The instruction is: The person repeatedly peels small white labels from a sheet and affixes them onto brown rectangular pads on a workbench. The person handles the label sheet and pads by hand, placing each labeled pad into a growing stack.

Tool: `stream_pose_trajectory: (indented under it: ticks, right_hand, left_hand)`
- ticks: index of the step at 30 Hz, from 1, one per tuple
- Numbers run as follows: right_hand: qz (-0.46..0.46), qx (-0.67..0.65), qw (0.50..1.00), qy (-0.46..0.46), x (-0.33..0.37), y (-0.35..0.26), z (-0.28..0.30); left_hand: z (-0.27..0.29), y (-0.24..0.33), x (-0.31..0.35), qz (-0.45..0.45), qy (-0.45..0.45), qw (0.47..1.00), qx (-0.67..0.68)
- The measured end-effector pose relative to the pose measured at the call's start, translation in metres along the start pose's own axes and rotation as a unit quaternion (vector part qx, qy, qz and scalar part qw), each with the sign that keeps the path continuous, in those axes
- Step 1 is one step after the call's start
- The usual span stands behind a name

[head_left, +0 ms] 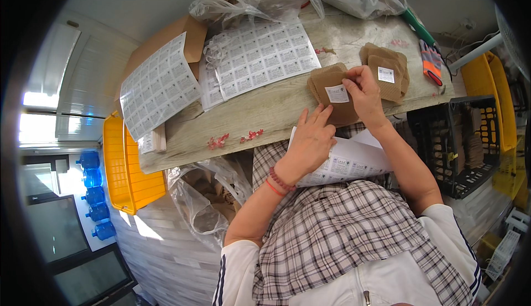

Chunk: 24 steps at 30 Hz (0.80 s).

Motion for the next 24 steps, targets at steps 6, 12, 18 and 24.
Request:
stream_pose_trajectory:
  ticks: [6, 12, 18, 24]
  right_hand:
    - [0.137, 0.149, 0.968, 0.146, -0.044, -0.027, 0.106]
    - [0.251, 0.383, 0.886, -0.065, 0.007, -0.068, 0.045]
    - [0.154, 0.186, 0.944, -0.226, 0.091, -0.07, -0.031]
    - [0.286, 0.247, 0.915, -0.141, 0.11, -0.08, -0.039]
  left_hand:
    - [0.02, -0.008, 0.005, 0.087, -0.047, 0.992, 0.083]
    - [0.014, -0.028, 0.013, 0.167, -0.065, 0.968, 0.175]
    - [0.02, -0.045, 0.026, 0.2, -0.118, 0.922, 0.31]
    - [0.03, -0.039, 0.035, 0.214, -0.081, 0.94, 0.255]
Point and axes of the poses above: each hand's wrist, its own x-axis away from the middle knuckle, its own z-axis out of the back of the hand, y = z × x, the point moved 6 cm from there along -x, towards the middle knuckle, and after that the axes turned 11 degrees about z, right-handed, at the moved point
